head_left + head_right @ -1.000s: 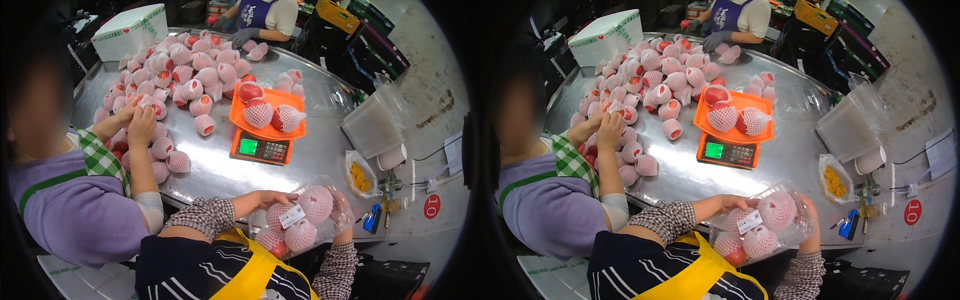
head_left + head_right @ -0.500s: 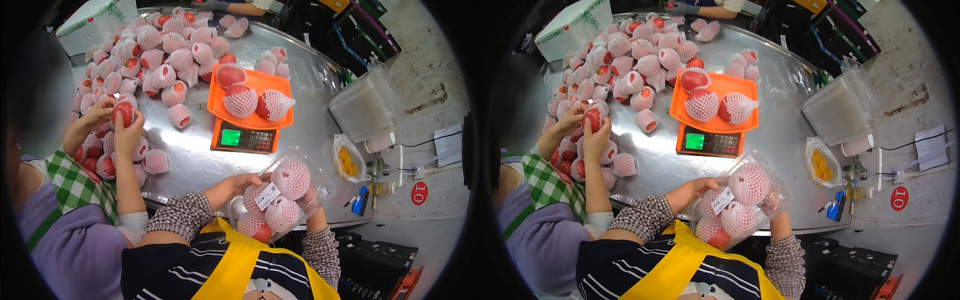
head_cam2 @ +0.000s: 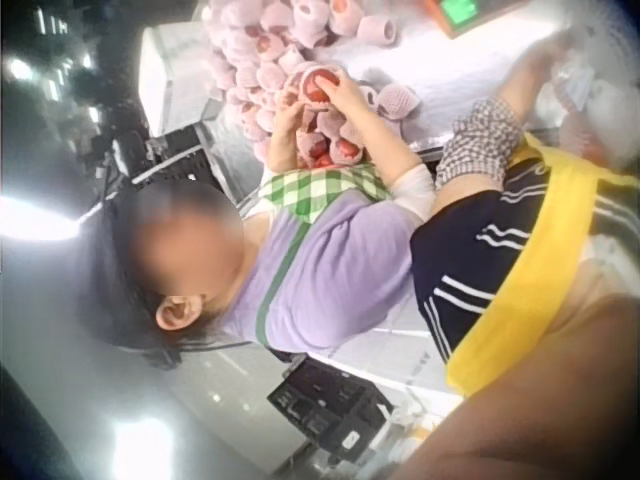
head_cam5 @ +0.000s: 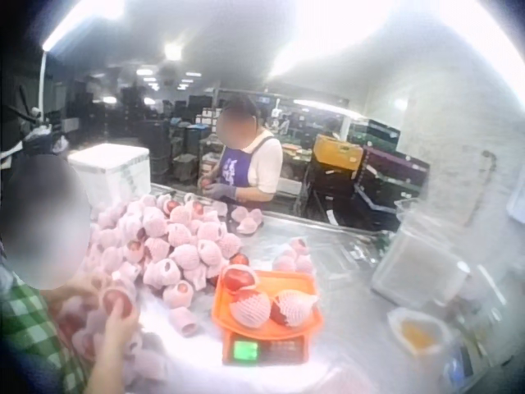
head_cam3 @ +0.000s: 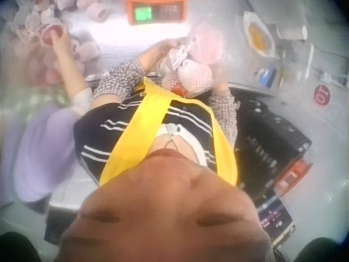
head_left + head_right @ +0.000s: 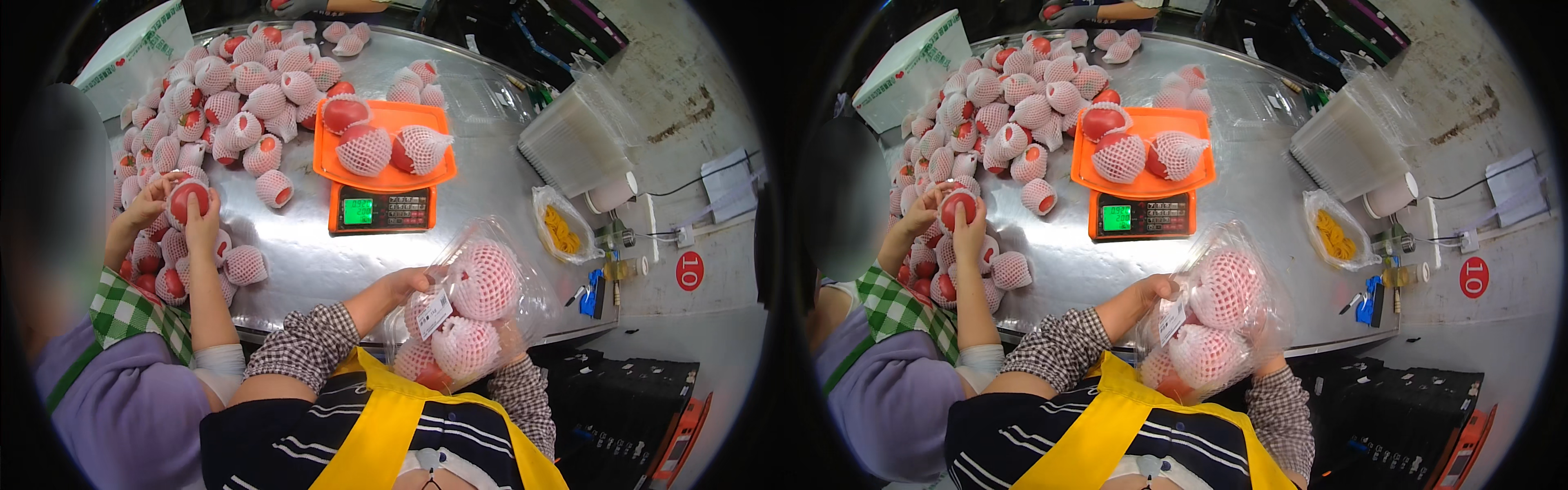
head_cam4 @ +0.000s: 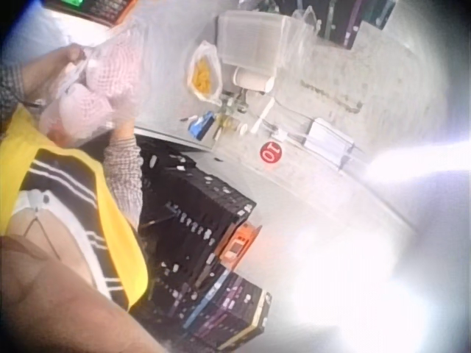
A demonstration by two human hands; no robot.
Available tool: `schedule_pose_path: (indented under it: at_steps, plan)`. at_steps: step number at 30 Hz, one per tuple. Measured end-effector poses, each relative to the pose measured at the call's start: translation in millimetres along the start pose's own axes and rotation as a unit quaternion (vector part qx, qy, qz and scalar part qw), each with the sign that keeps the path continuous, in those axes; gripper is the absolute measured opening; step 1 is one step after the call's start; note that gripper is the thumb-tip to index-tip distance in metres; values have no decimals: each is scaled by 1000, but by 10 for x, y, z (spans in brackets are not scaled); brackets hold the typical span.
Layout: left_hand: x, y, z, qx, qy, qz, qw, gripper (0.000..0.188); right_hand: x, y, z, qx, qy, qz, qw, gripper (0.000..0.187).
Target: The person places individually wrapped tomatoes onto a digital scale, then transfers them into clear plastic containers. They seal the containers with lids and place them aside on the counter.
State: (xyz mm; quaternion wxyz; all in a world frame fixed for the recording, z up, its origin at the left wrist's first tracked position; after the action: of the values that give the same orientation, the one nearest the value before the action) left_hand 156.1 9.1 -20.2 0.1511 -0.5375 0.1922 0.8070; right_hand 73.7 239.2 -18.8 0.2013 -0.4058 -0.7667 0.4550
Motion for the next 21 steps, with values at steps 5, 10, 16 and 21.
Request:
schedule_pose_path:
  at_steps: [5, 10, 16, 21]
  plan:
    - [-411, -99, 314, 84, 3, 149, 985, 101, 379, -878, 413, 19, -62, 32, 997, 29]
    - [-734, -316, 700, 238, 16, 395, 887, 97, -89, -2157, -211, -98, -178, -183, 962, 29]
    - [-749, -530, 596, 230, 73, 355, 903, 95, 69, -2316, -1767, 39, -241, -491, 836, 42]
    - [-741, -858, 741, 271, 64, 318, 906, 101, 609, -1709, -2517, -39, -184, -275, 943, 56]
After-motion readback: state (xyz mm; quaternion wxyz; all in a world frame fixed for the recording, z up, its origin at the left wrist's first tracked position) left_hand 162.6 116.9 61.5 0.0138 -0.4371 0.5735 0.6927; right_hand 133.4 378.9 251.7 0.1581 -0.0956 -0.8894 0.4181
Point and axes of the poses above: each hand's wrist, its own z-axis towards the middle knuckle, its own x-axis out of the back of the hand, y = z × x, the point moved 4 cm from there along z, towards the middle knuckle, and after that the axes turned 2 degrees about -x, right-handed, at the moved point
